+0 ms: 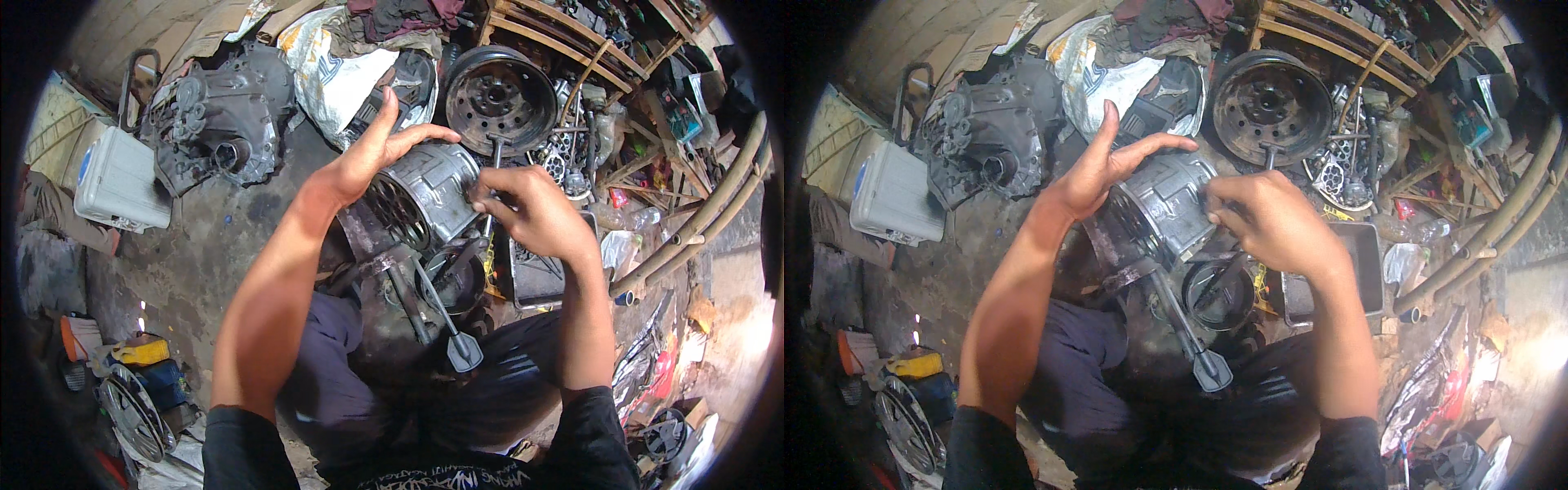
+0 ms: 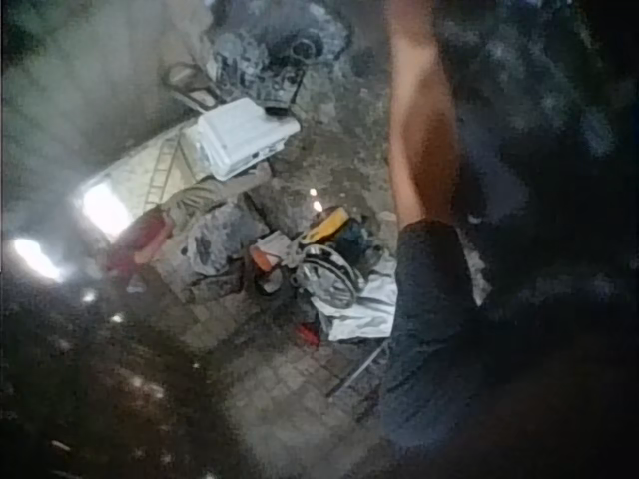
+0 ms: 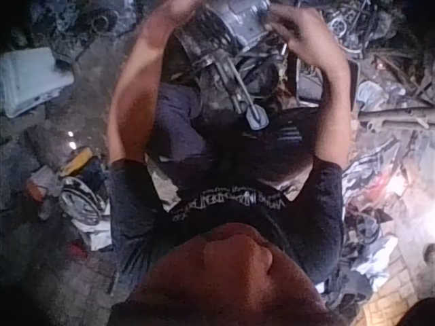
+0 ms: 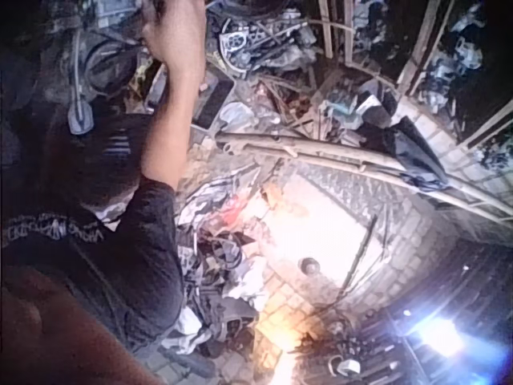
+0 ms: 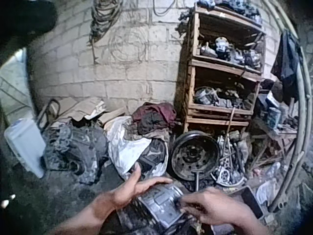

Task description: The person is seated on the floor in a cluttered workshop, using a wrench to tighten bolts on a metallic mechanical component. They briefly pour liquid from a plastic bottle onto the part before continuing to tighten the bolts.

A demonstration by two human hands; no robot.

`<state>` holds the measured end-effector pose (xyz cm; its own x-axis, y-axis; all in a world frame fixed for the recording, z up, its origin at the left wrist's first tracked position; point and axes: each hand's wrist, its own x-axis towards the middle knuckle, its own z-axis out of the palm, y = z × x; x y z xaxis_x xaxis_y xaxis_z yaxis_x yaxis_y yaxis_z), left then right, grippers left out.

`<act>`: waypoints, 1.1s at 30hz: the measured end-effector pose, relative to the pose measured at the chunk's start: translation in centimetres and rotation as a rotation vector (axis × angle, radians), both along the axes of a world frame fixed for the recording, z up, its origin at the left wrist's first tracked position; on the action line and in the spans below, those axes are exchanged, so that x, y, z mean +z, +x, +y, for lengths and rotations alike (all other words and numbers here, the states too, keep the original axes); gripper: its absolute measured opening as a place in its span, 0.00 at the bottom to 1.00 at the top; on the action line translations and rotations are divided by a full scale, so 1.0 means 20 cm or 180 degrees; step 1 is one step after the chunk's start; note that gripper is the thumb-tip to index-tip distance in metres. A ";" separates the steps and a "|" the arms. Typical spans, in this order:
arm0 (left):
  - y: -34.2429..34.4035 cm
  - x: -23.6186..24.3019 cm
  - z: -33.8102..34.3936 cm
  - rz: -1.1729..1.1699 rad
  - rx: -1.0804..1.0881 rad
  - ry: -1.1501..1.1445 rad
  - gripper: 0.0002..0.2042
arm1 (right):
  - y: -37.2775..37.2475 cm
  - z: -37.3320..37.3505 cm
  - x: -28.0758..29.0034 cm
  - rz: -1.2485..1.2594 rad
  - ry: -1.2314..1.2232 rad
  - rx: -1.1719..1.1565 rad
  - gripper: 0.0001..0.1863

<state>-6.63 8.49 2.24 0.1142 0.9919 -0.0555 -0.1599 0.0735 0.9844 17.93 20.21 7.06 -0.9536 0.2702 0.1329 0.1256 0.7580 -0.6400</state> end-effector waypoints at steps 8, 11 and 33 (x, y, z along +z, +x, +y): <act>-0.01 0.00 -0.03 0.0136 0.0094 -0.0002 0.56 | 0.04 -0.02 0.05 -0.0445 -0.0135 -0.0021 0.05; 0.00 0.01 -0.01 0.0144 0.0069 -0.0001 0.56 | 0.04 0.01 0.01 -0.0244 0.0096 -0.0016 0.06; 0.03 -0.01 -0.02 0.0545 0.0287 0.0248 0.51 | 0.13 -0.14 -0.04 0.0199 0.0100 -0.0969 0.06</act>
